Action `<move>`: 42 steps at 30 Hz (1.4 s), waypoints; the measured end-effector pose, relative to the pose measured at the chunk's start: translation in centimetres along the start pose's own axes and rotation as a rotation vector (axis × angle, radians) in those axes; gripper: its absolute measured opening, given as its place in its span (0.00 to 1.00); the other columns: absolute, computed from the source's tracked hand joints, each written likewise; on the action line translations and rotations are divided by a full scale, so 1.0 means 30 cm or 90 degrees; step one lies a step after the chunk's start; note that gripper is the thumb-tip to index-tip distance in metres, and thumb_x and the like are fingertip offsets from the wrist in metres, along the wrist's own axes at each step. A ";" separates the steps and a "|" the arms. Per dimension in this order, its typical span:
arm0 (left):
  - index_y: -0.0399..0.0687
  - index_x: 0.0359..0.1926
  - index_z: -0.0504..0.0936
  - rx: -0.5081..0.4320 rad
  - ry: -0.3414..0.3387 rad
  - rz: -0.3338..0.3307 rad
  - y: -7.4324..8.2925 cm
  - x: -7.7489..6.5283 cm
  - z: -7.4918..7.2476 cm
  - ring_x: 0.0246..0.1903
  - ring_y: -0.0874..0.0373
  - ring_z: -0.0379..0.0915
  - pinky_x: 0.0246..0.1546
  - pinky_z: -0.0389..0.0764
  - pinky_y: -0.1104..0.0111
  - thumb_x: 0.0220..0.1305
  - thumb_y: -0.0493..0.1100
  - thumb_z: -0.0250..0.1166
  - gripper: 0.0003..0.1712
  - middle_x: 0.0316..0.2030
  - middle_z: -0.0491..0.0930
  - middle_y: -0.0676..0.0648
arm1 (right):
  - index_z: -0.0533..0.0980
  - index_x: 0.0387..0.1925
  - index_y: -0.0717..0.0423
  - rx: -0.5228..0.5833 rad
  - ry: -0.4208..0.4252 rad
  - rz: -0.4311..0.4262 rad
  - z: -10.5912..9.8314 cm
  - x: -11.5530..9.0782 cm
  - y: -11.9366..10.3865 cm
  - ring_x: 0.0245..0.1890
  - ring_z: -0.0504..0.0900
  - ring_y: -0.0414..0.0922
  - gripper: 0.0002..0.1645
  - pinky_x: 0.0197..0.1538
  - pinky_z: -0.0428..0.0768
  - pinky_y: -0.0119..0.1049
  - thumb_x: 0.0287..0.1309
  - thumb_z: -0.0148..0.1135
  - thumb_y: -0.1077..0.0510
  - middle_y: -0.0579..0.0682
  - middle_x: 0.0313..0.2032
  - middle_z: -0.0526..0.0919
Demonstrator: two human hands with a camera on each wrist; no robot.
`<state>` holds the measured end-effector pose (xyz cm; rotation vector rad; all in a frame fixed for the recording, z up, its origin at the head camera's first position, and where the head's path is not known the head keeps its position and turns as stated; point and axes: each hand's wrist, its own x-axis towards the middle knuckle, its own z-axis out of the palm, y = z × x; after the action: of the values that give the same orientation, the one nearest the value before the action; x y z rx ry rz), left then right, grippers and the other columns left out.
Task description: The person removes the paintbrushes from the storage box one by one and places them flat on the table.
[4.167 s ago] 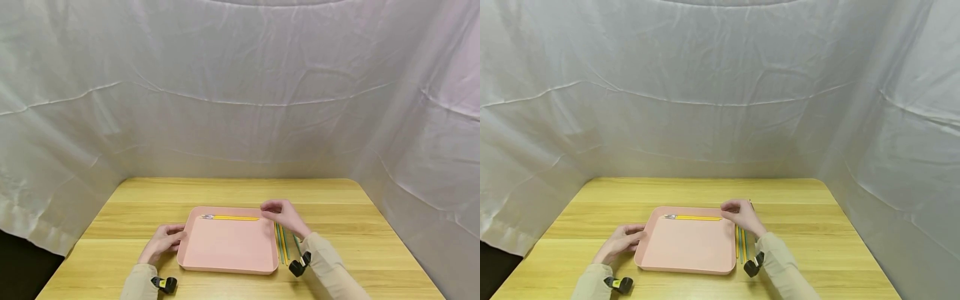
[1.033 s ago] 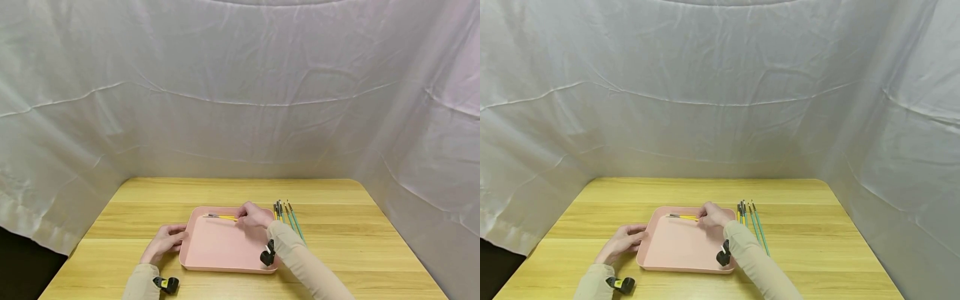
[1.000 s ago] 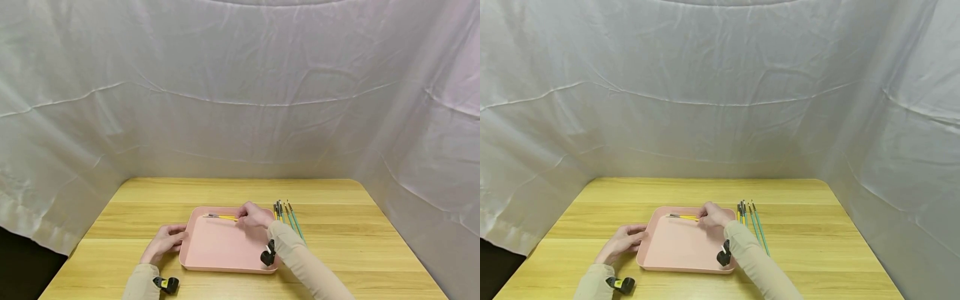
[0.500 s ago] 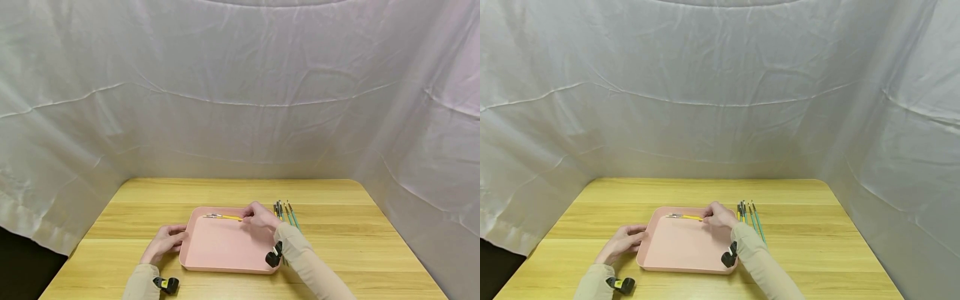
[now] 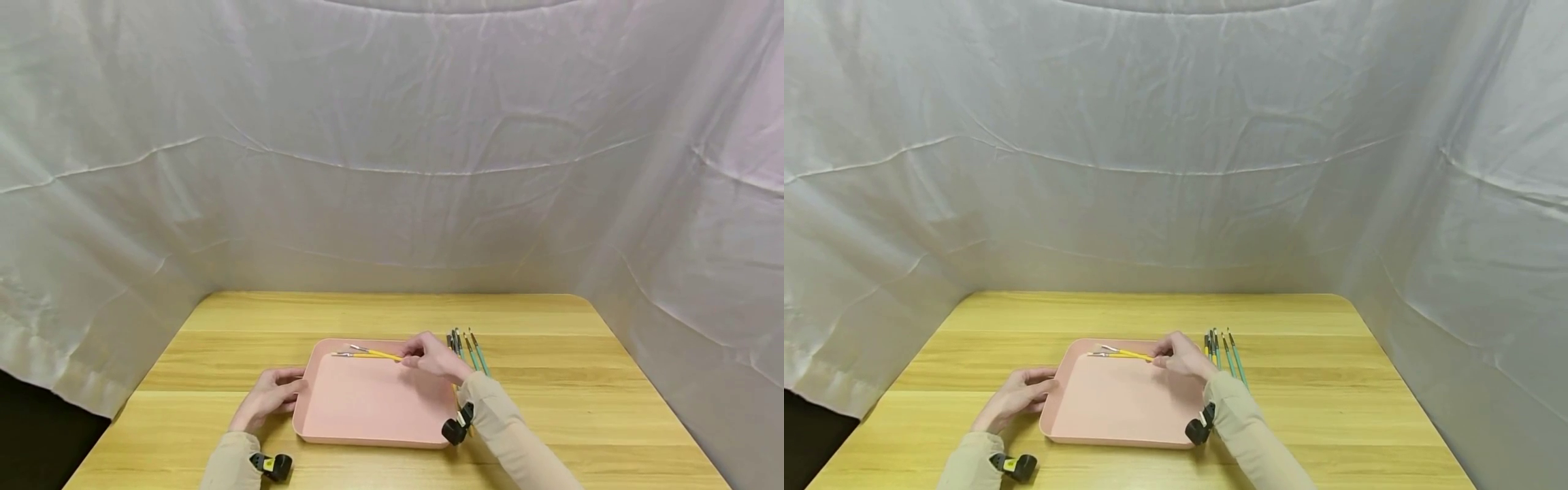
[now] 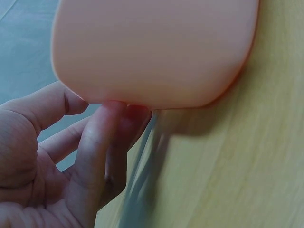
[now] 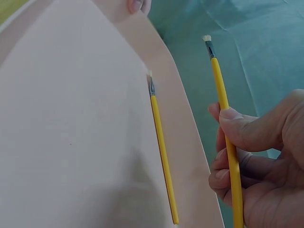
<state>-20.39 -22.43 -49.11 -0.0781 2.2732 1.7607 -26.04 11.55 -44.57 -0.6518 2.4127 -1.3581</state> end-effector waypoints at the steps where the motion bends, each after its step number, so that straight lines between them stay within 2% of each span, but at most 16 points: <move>1: 0.21 0.66 0.67 0.001 -0.001 0.001 -0.001 0.001 0.000 0.31 0.66 0.82 0.29 0.83 0.74 0.70 0.38 0.62 0.31 0.42 0.88 0.41 | 0.82 0.41 0.71 0.000 0.000 -0.006 -0.002 -0.004 0.001 0.32 0.79 0.45 0.08 0.35 0.76 0.27 0.62 0.61 0.71 0.70 0.39 0.85; 6: 0.21 0.66 0.67 0.000 -0.003 0.003 -0.003 0.003 -0.001 0.31 0.66 0.82 0.29 0.84 0.74 0.70 0.37 0.61 0.30 0.43 0.87 0.40 | 0.82 0.42 0.72 0.013 0.013 -0.010 -0.007 -0.028 0.002 0.30 0.74 0.41 0.09 0.33 0.73 0.24 0.62 0.61 0.70 0.71 0.37 0.83; 12: 0.20 0.66 0.66 -0.006 -0.012 0.006 -0.005 0.002 -0.006 0.32 0.66 0.82 0.29 0.84 0.74 0.70 0.38 0.61 0.31 0.43 0.87 0.42 | 0.82 0.41 0.71 0.003 0.047 -0.019 -0.008 -0.063 0.003 0.29 0.71 0.39 0.09 0.31 0.70 0.24 0.63 0.61 0.69 0.66 0.33 0.83; 19: 0.21 0.65 0.68 -0.008 0.005 -0.001 0.008 -0.006 0.002 0.30 0.66 0.82 0.29 0.84 0.74 0.68 0.37 0.62 0.30 0.43 0.87 0.43 | 0.84 0.40 0.67 0.006 0.075 -0.024 -0.006 -0.104 0.017 0.32 0.74 0.37 0.08 0.35 0.75 0.24 0.61 0.62 0.69 0.59 0.36 0.85; 24: 0.22 0.65 0.69 -0.009 0.006 -0.003 0.009 -0.007 0.004 0.30 0.66 0.81 0.29 0.84 0.74 0.68 0.37 0.62 0.30 0.42 0.87 0.44 | 0.84 0.39 0.68 0.007 0.090 -0.037 -0.010 -0.133 0.026 0.31 0.74 0.36 0.07 0.34 0.75 0.24 0.61 0.63 0.68 0.59 0.36 0.85; 32: 0.22 0.65 0.69 -0.005 0.010 -0.005 0.009 -0.008 0.006 0.30 0.66 0.81 0.30 0.83 0.74 0.68 0.38 0.62 0.30 0.41 0.87 0.46 | 0.83 0.43 0.69 0.041 0.117 -0.013 -0.023 -0.175 0.039 0.31 0.73 0.36 0.10 0.32 0.72 0.24 0.63 0.63 0.66 0.60 0.36 0.84; 42: 0.21 0.65 0.68 -0.006 0.008 -0.004 0.007 -0.005 0.005 0.30 0.65 0.81 0.30 0.84 0.73 0.68 0.38 0.62 0.31 0.41 0.87 0.44 | 0.82 0.43 0.70 0.058 0.178 -0.019 -0.036 -0.204 0.079 0.29 0.73 0.34 0.10 0.32 0.73 0.25 0.63 0.63 0.67 0.64 0.37 0.85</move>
<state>-20.26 -22.23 -48.90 -0.0978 2.2708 1.7721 -21.89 16.59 -45.84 -0.5064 2.5397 -1.6589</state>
